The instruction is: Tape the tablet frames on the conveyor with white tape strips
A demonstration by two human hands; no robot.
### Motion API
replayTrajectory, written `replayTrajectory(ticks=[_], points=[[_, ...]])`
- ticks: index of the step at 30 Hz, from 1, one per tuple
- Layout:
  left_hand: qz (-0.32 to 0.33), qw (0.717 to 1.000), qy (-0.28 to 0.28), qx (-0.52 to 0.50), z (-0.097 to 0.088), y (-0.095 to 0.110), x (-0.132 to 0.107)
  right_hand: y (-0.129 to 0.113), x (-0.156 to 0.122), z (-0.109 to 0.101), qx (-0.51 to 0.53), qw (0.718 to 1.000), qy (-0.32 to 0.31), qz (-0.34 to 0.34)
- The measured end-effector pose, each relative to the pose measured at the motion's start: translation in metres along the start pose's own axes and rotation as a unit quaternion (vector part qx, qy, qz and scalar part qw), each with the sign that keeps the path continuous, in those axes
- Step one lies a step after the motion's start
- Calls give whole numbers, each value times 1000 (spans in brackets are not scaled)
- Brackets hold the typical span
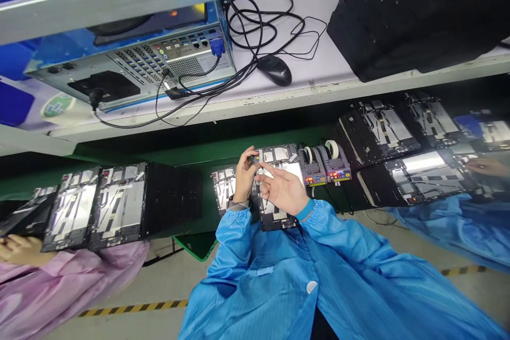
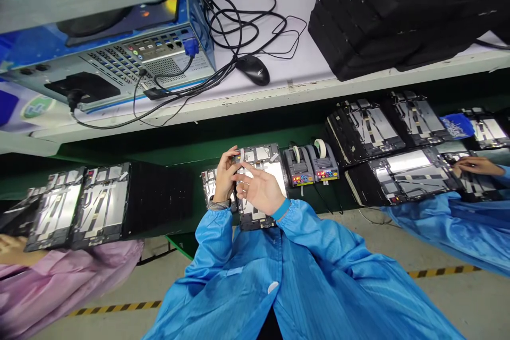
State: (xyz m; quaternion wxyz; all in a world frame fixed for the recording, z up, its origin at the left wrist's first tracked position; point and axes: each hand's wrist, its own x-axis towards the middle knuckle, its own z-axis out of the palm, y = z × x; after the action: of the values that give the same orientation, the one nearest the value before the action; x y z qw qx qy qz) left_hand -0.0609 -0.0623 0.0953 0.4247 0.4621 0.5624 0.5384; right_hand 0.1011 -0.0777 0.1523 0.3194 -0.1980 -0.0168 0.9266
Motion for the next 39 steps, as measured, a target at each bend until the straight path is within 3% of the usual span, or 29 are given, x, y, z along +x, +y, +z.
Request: replayTrajectory(ticks=[16,19,21,23,24,28,29,31,33,35,39], points=[[46,982,-30,180,-11,10,1,-6,-1,2,-11,1000,20,4],[46,980,-38,190,-14,12,2,-11,-8,3,-88,996,25,3],[42,979,-44,194,-15,11,3,-19,-14,3,-218,976,10,13],[38,979,-50,195,-16,11,4,-31,-17,2,-405,914,1,-12],[37,979,-52,193,-16,10,4,-38,-17,2,-509,860,6,-49],[46,982,-54,177,-17,7,4,-64,0,-1,-811,547,26,-207],[47,982,-51,175,-17,6,4,-68,6,-2,-850,484,16,-209],[46,983,-46,173,-16,4,4,-72,18,-5,-896,404,-13,-183],[44,983,-45,172,-17,3,5,-73,26,-8,-916,368,-34,-160],[40,983,-49,174,-18,3,6,-73,32,-12,-918,362,-44,-154],[44,979,-53,189,-20,6,7,-78,36,-13,-895,412,-66,-158]])
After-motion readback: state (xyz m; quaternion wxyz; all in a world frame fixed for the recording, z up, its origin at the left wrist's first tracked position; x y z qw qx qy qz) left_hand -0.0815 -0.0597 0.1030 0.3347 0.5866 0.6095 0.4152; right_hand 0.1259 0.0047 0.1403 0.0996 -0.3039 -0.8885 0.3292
